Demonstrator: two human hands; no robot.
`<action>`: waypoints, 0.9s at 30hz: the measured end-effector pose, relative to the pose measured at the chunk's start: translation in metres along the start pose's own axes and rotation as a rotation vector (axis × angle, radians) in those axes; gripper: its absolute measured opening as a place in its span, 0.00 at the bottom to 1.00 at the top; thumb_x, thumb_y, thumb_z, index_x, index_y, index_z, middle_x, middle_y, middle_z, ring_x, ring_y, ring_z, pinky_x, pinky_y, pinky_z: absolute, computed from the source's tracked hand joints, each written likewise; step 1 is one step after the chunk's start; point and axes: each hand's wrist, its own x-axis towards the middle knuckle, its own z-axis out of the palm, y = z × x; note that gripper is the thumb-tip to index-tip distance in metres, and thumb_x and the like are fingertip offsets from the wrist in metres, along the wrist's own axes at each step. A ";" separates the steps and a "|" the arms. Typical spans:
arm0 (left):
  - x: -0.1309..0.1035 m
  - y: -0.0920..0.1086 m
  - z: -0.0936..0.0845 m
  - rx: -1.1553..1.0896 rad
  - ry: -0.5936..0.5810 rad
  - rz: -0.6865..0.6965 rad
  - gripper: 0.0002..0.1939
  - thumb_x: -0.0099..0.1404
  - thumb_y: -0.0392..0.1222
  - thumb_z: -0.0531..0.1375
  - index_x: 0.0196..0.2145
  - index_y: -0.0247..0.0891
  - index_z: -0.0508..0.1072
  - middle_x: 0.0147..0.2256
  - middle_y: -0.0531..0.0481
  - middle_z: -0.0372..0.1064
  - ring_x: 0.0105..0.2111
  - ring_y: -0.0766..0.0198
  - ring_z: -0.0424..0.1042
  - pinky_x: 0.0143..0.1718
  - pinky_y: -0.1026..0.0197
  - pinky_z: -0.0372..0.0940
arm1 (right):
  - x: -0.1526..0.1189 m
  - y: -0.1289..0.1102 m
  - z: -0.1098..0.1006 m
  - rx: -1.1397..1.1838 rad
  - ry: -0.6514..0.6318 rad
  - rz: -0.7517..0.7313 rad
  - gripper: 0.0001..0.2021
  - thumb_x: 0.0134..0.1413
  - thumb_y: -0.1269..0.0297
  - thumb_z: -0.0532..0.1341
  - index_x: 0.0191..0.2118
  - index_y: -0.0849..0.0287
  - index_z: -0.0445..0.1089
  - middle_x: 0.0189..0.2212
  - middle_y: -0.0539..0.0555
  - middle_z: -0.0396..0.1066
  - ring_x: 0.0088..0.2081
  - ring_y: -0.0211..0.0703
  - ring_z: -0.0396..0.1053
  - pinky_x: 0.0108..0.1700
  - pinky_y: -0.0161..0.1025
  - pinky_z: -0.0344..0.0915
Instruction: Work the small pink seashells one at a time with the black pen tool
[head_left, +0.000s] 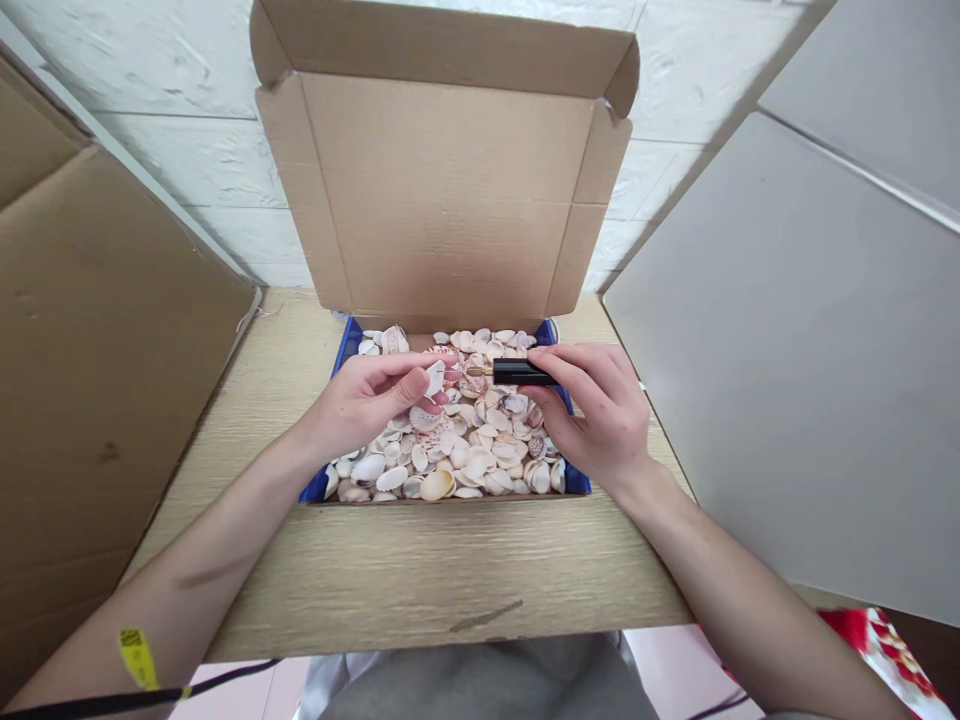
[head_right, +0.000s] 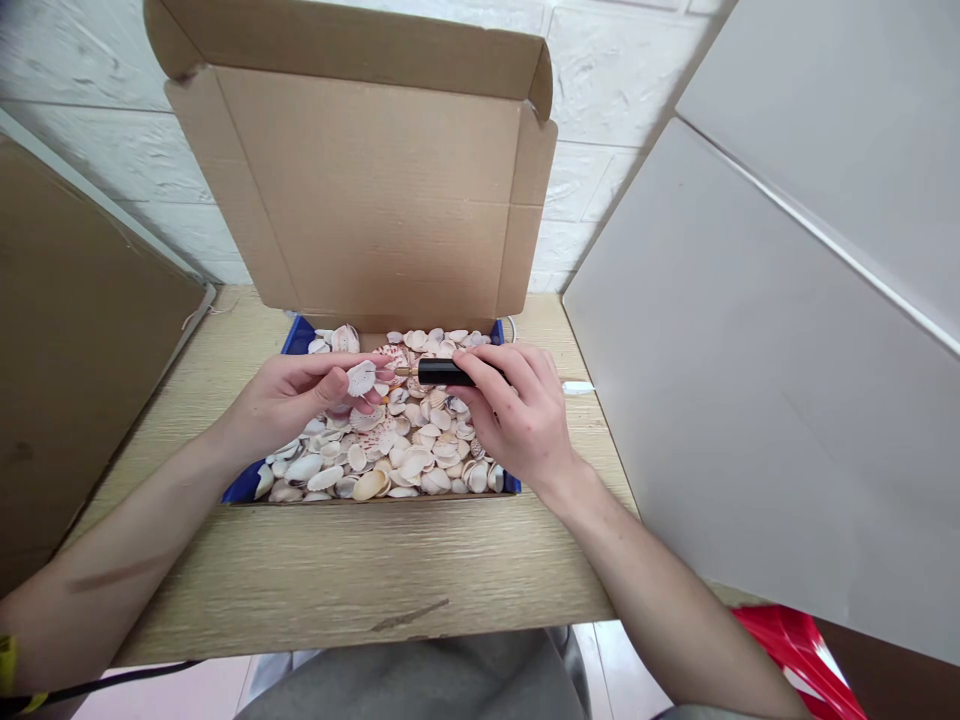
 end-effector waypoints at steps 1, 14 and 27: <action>0.000 0.000 0.000 0.000 0.001 -0.001 0.27 0.63 0.58 0.59 0.53 0.38 0.74 0.42 0.41 0.77 0.34 0.59 0.77 0.30 0.63 0.72 | 0.000 0.000 0.000 -0.001 -0.002 0.000 0.18 0.56 0.71 0.63 0.52 0.54 0.68 0.39 0.56 0.74 0.42 0.47 0.71 0.43 0.45 0.69; 0.002 0.004 0.001 -0.004 -0.018 -0.007 0.27 0.58 0.64 0.59 0.31 0.34 0.79 0.32 0.41 0.77 0.29 0.59 0.76 0.31 0.58 0.74 | 0.002 -0.001 -0.001 -0.040 0.008 -0.017 0.17 0.55 0.70 0.63 0.50 0.52 0.67 0.40 0.55 0.74 0.41 0.46 0.72 0.42 0.45 0.70; 0.003 0.002 0.000 0.004 -0.129 -0.006 0.24 0.60 0.61 0.59 0.28 0.35 0.80 0.31 0.42 0.77 0.28 0.60 0.76 0.31 0.59 0.74 | 0.001 0.000 -0.002 -0.074 0.032 -0.055 0.17 0.54 0.72 0.64 0.49 0.53 0.67 0.41 0.56 0.74 0.43 0.48 0.70 0.43 0.46 0.70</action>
